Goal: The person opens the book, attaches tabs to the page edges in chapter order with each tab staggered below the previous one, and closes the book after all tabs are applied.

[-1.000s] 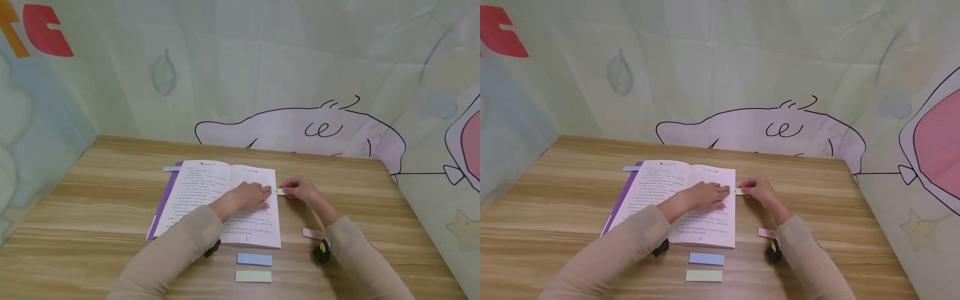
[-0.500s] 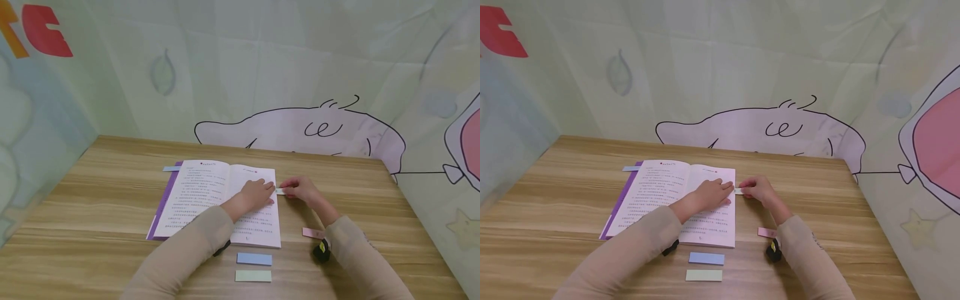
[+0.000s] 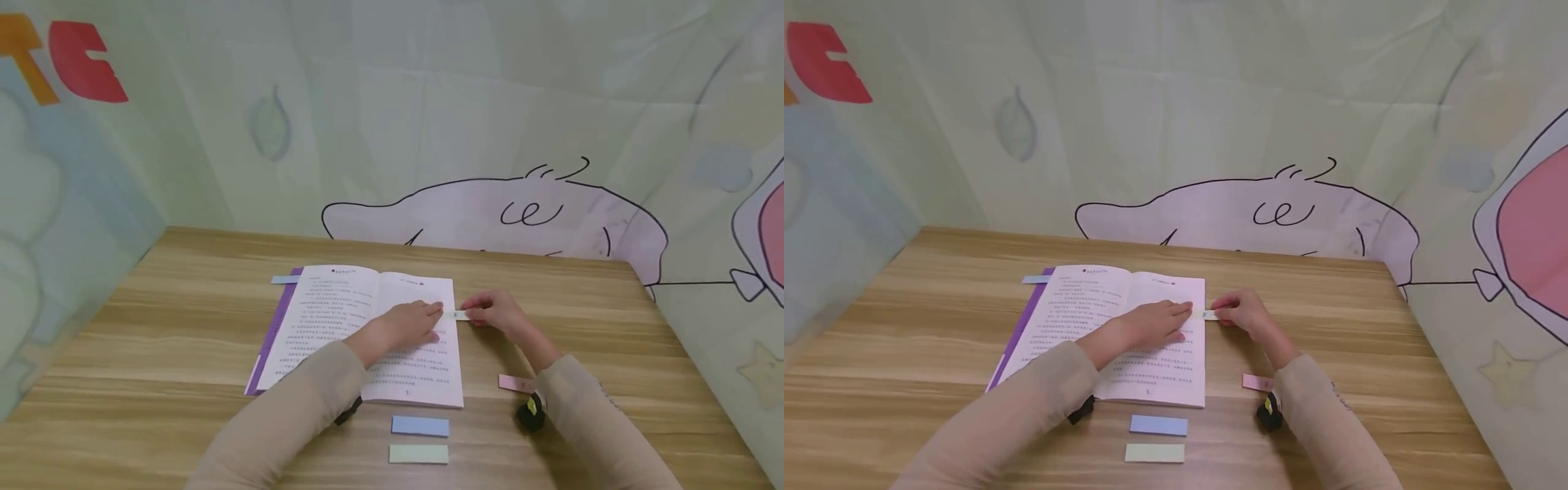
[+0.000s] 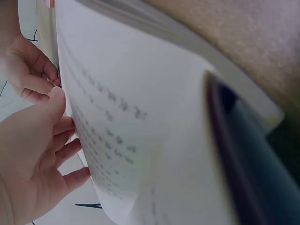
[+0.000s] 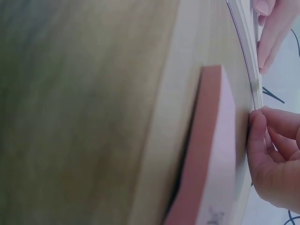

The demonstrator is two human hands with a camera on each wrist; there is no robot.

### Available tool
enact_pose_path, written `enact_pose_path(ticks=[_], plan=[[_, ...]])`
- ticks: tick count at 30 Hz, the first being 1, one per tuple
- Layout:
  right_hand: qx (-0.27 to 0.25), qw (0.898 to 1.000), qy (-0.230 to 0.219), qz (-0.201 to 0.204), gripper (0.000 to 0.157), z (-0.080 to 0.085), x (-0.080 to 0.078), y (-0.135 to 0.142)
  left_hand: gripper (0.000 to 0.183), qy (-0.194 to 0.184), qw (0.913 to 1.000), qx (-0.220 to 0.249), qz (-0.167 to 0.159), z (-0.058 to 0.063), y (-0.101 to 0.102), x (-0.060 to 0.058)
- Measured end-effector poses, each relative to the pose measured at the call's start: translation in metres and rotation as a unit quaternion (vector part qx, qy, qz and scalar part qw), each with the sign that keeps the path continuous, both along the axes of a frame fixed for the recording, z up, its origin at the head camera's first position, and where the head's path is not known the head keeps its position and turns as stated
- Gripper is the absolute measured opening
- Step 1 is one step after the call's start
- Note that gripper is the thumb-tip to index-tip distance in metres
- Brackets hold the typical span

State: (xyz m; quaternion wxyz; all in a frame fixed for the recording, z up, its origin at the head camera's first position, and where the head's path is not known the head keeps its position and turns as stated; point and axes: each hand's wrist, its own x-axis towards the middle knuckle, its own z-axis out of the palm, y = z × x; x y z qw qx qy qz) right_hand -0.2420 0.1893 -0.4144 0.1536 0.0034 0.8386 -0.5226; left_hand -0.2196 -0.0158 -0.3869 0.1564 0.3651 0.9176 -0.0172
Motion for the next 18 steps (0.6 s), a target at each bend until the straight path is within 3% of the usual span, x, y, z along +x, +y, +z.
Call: enact_pose_path(ticks=[8,18], plan=[[0.003,1.0,0.0,-0.004,0.02,0.0,0.001,0.0,0.057,-0.03,0.9985,0.028,-0.035,0.004,-0.007,-0.002],[-0.007,1.0,-0.003,0.001,0.022,0.0,0.001,0.001,0.054,0.033,0.9986,0.004,-0.042,-0.001,0.009,0.0]])
